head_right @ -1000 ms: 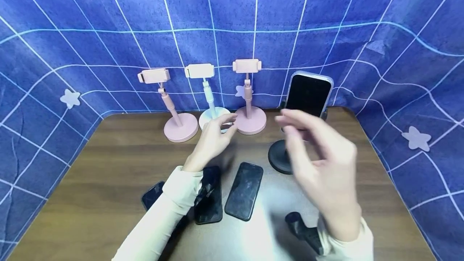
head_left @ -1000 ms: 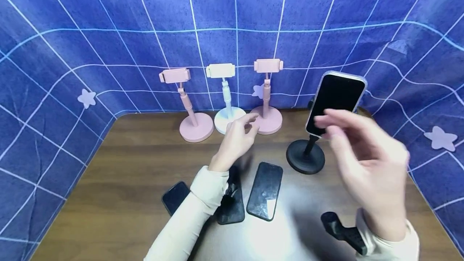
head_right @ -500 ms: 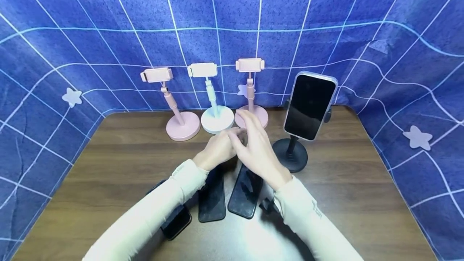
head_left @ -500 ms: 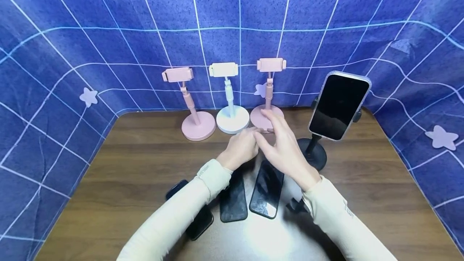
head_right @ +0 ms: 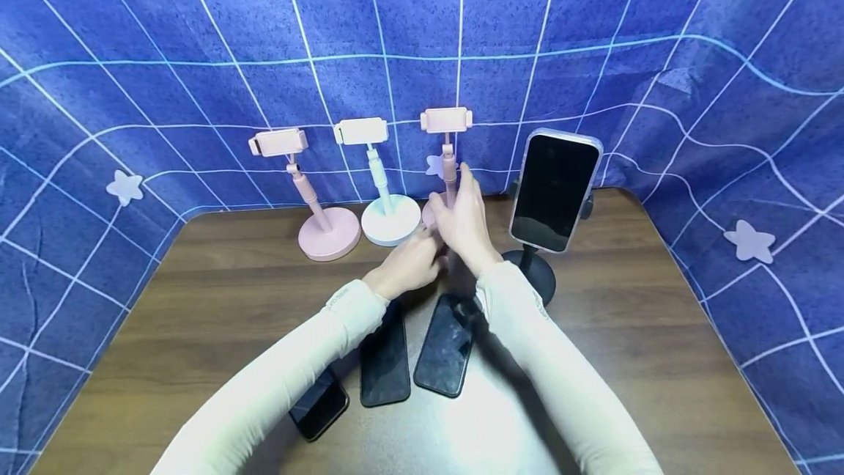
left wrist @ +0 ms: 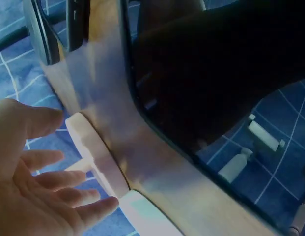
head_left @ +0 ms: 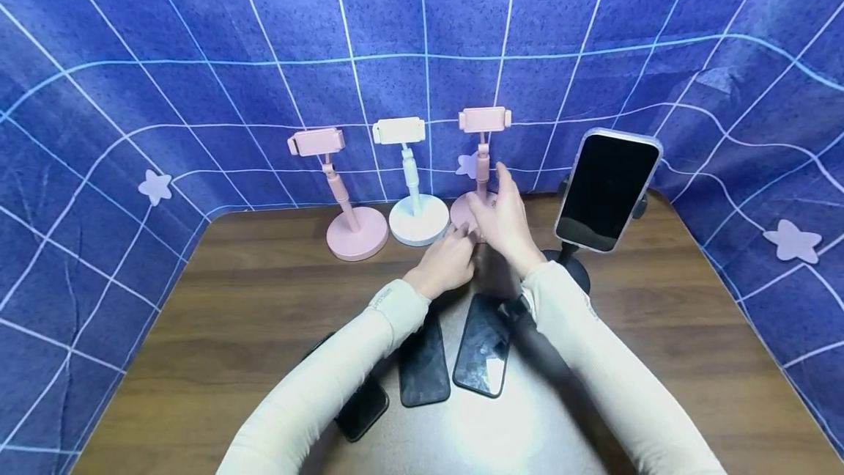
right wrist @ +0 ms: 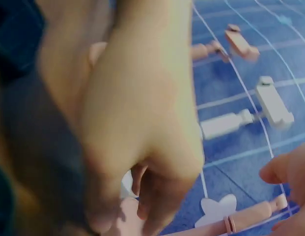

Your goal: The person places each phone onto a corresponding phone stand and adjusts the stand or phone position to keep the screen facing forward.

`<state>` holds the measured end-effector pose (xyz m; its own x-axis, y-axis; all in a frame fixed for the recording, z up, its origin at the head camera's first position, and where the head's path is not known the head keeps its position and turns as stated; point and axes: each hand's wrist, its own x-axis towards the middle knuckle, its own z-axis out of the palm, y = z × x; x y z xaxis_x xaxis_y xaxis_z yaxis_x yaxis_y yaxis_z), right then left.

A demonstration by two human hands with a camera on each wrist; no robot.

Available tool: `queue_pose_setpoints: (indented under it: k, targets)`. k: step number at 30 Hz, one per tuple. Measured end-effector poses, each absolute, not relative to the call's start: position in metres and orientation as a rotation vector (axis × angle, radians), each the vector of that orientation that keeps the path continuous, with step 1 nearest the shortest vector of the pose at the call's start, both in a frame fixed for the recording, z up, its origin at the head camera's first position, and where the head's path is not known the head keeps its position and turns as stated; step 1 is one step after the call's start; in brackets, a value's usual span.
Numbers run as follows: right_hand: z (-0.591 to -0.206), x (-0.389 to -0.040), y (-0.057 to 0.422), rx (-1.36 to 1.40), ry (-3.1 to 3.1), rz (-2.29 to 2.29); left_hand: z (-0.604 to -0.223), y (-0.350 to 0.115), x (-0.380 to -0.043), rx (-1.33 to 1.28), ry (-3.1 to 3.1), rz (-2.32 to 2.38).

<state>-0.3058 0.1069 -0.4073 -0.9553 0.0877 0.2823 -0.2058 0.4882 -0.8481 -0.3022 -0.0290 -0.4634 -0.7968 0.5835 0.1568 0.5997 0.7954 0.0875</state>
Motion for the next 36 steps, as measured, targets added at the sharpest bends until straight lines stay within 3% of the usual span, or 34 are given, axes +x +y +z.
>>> queue_pose_setpoints:
  k: [7,18,36]
  targets:
    - [-0.408,-0.338,0.107,0.002,-2.364,1.525,-0.463,-0.017,-0.313,-0.925,-2.850,-0.182]
    - [-0.417,-0.358,0.114,0.128,-2.300,1.402,-0.460,-0.012,-0.311,-0.866,-3.125,-0.060]
    - [-0.414,-0.327,0.125,0.367,-2.470,0.926,-0.458,-0.018,-0.281,-0.963,-3.076,-0.196]
